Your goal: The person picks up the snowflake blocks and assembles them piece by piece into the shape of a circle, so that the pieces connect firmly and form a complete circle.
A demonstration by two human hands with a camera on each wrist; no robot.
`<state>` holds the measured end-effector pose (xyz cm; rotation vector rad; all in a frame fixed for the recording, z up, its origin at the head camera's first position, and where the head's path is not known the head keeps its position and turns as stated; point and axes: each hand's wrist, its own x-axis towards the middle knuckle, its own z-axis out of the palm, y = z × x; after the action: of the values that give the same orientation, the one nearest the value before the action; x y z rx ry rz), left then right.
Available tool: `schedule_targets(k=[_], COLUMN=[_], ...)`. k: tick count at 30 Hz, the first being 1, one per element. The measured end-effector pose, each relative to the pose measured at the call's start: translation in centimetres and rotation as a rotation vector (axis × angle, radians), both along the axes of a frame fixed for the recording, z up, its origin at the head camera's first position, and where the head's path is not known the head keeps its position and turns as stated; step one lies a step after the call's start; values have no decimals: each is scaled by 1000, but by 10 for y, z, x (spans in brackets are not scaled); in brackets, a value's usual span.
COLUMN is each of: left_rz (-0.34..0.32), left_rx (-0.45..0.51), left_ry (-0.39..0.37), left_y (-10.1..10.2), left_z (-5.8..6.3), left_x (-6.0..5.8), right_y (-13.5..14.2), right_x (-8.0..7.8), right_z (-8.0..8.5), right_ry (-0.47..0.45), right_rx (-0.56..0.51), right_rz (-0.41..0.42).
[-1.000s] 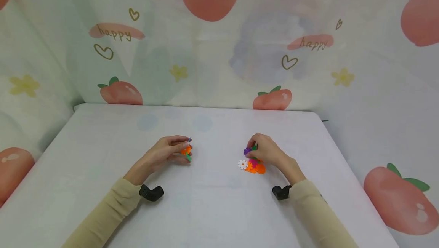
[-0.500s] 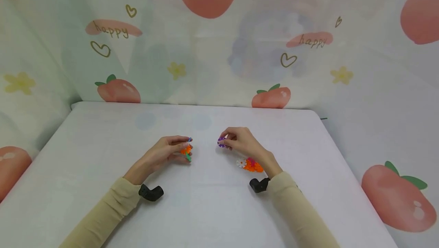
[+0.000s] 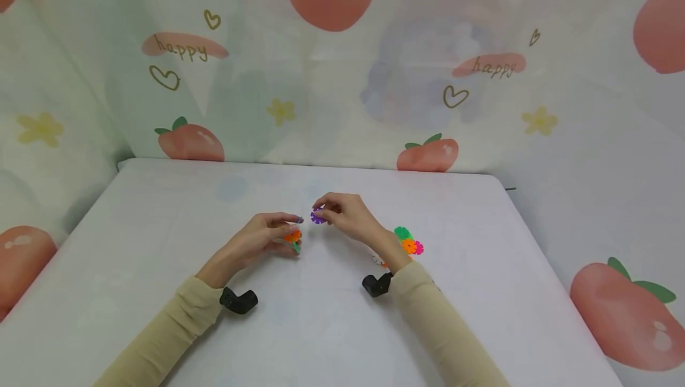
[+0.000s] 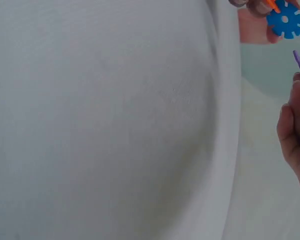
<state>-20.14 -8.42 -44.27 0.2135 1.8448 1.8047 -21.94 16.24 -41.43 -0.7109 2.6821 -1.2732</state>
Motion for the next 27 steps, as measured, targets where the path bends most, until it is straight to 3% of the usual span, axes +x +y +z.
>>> schedule_targets(k=[10,23,27], left_rz=[-8,77,74], left_rx=[0,-36,-49], left_ry=[0,39,68], left_y=[1,5,7], left_z=[0,-2,-3], left_x=[1,0,1], right_y=[-14,-25,-29], right_x=[-7,-9,-11], right_z=[-7,-3,-3], right_ry=[1,-12,-21], right_rx=[-33,-67,-63], right_rz=[26,94,101])
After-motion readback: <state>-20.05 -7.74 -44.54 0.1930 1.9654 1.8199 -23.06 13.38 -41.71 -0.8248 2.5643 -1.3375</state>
